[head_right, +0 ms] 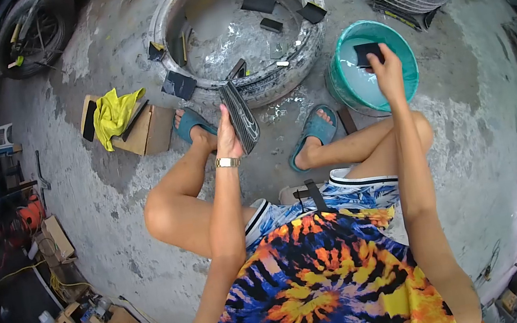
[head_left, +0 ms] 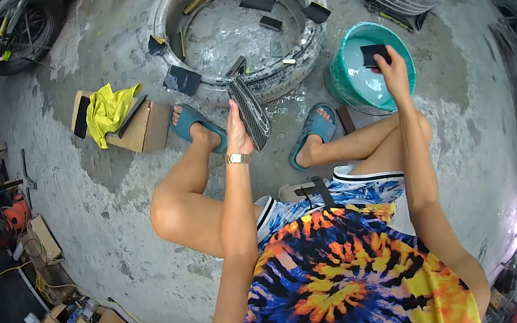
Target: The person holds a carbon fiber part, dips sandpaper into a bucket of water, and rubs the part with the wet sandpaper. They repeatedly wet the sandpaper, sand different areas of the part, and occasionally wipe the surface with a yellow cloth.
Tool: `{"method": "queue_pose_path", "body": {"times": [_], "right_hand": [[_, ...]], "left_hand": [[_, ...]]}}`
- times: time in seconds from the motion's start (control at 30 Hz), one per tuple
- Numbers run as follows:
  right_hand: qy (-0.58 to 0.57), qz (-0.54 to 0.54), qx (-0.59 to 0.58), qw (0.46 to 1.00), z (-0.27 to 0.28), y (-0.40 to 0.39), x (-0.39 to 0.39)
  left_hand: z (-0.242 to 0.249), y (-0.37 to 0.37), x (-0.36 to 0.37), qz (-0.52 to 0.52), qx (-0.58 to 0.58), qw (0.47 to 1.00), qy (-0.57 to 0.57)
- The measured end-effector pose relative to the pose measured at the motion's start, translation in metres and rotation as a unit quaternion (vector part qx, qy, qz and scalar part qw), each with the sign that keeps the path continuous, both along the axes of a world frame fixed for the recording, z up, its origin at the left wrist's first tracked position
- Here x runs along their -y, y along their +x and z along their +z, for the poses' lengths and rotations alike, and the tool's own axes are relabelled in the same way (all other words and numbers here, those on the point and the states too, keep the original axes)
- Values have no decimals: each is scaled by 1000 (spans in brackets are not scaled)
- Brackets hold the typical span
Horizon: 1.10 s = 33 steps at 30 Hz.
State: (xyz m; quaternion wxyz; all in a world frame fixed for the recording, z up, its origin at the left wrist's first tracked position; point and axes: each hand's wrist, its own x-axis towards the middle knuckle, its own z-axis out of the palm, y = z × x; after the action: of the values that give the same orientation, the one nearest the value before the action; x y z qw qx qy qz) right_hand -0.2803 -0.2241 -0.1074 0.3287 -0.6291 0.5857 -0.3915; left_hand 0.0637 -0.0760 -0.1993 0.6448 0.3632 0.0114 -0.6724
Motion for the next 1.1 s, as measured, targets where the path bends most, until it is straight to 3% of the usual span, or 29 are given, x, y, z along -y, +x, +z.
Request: {"method": "queue_pose_path", "body": {"times": [0.07,0.13,0.2,0.27,0.3,0.37,0.47,0.5,0.57,0.63,0.73,0.8,0.83,0.87,0.93,1.0,1.1], "right_hand": [[74,-33,-164,983,-66,-40,46],[260,14,-240,935,-137,-66,70],[441,54,-121,888,-161,-67,62],[501,56,-123,855,-213,-86,70],[504,69,-126,851,-252,-100,72],[319,82,-374,867,-313,-121,71],[405,77,-229,882,-184,-69,52],[405,69,-231,882,-164,-75,51],[322,7,-133,937,-117,-68,47],[196,4,-128,972,-72,-49,26],[159,117,-32,980,-32,9,-19],[151,208,-108,960,-7,72,-48],[145,251,-83,953,-16,99,-59],[61,302,-104,946,-21,126,-66],[-25,313,-126,941,-38,175,-75],[-126,389,-202,890,-64,203,-76],[-111,454,-285,837,-43,194,-129]], "left_hand": [[-5,-5,2,-11,4,999,43],[-7,-7,5,5,8,998,67],[-8,-5,4,-19,11,998,58],[-7,0,5,-9,1,997,75],[-7,1,7,-15,-16,997,79],[-13,7,4,-39,-58,996,60],[-9,11,6,-42,-71,992,97],[-4,9,7,-44,-61,993,90],[-6,6,10,-41,-20,994,96],[-9,2,12,-21,53,992,111],[-20,4,7,-19,86,992,87],[-5,3,5,-14,78,992,98],[-2,3,3,-34,91,989,109],[-1,4,1,-54,105,986,120],[-4,4,-3,-58,107,987,103],[-9,0,-7,-59,103,989,86],[-14,3,-4,-38,103,989,102]]}}
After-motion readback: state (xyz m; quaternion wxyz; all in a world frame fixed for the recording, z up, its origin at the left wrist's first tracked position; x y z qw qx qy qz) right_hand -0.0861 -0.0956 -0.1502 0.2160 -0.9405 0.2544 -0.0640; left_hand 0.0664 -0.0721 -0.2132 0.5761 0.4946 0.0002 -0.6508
